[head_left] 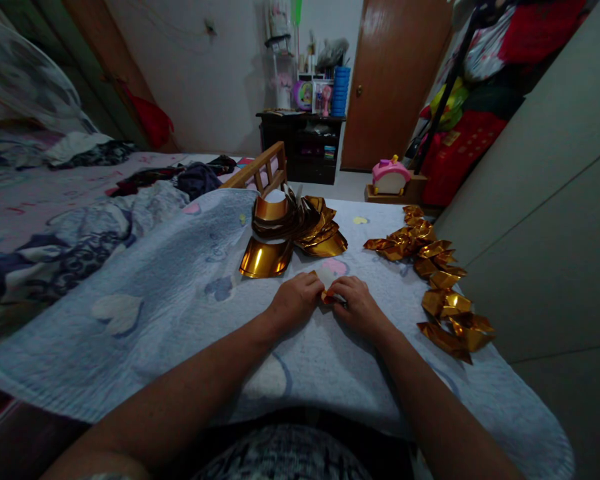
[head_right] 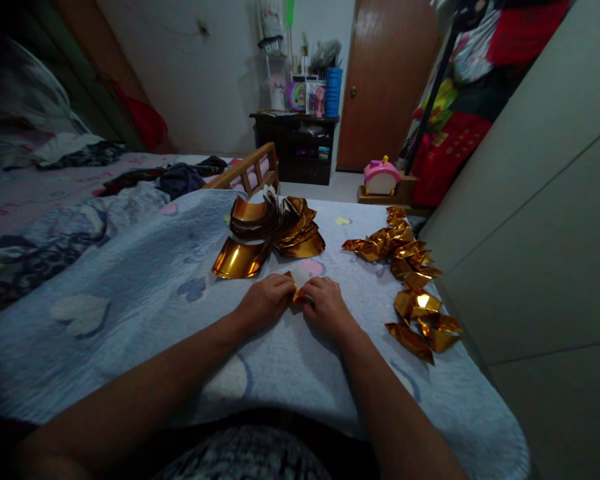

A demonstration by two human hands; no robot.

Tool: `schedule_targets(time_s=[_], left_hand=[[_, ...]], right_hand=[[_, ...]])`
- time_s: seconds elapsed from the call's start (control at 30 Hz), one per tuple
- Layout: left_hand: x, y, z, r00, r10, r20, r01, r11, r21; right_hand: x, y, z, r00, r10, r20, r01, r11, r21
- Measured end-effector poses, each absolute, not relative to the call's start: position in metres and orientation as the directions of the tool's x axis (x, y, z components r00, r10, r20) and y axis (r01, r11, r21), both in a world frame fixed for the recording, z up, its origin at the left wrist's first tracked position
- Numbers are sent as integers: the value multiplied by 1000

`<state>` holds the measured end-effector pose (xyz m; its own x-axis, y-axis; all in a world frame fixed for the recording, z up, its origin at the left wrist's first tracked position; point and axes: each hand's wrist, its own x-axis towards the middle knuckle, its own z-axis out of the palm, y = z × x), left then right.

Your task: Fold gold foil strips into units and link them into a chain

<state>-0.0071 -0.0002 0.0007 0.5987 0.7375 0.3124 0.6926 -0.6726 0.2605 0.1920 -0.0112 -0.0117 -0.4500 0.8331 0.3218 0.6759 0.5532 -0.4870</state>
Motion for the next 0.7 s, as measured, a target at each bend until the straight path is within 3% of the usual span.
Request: schedule_targets(time_s=[0.37, 0.7], left_hand=[[-13, 1, -8, 662, 657, 361, 634, -747, 197], [-14, -4, -4, 643, 685, 342, 582, -727, 364]], right_hand=[[193, -14, -9, -472, 835, 282, 673, 548, -496], [191, -14, -8, -477, 832, 281, 680, 553, -482]])
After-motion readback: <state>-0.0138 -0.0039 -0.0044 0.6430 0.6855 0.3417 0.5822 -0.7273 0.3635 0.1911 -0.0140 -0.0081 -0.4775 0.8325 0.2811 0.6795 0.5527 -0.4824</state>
